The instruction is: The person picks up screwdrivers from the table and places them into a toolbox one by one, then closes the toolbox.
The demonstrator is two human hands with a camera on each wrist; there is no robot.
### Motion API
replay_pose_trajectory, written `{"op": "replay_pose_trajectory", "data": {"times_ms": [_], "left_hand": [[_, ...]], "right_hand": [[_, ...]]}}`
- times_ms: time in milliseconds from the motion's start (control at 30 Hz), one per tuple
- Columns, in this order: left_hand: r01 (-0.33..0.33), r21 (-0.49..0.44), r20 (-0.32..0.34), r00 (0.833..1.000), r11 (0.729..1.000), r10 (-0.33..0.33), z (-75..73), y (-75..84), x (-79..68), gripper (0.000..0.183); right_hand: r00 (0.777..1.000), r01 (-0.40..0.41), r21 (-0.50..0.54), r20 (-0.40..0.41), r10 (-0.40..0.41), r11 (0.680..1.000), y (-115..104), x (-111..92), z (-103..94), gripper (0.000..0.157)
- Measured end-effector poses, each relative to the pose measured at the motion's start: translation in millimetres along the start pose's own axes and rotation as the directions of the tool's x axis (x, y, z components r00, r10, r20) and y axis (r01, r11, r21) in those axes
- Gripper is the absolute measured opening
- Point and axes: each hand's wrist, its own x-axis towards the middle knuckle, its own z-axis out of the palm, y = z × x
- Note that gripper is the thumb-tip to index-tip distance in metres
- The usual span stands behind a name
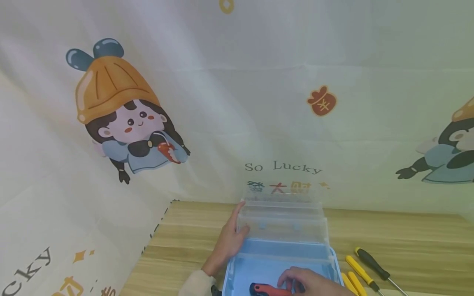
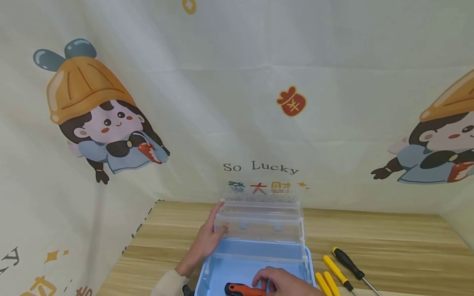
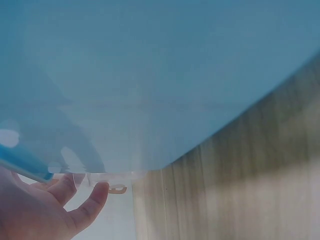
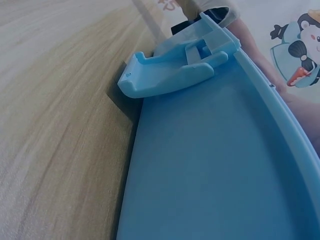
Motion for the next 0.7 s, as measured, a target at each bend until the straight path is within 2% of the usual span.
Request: {"op": "replay_pose_trajectory", "data": {"times_ms": [700], "left_hand": [[0.009,0.008,-0.003,1.000,1.000,-0.009,0.6,-2.4,0.9,0.067]], "right_hand": [[0.997,-0.068,0.028,-0.023,0.068,0.997,-2.1,0.2,0.9,0.022]]}}
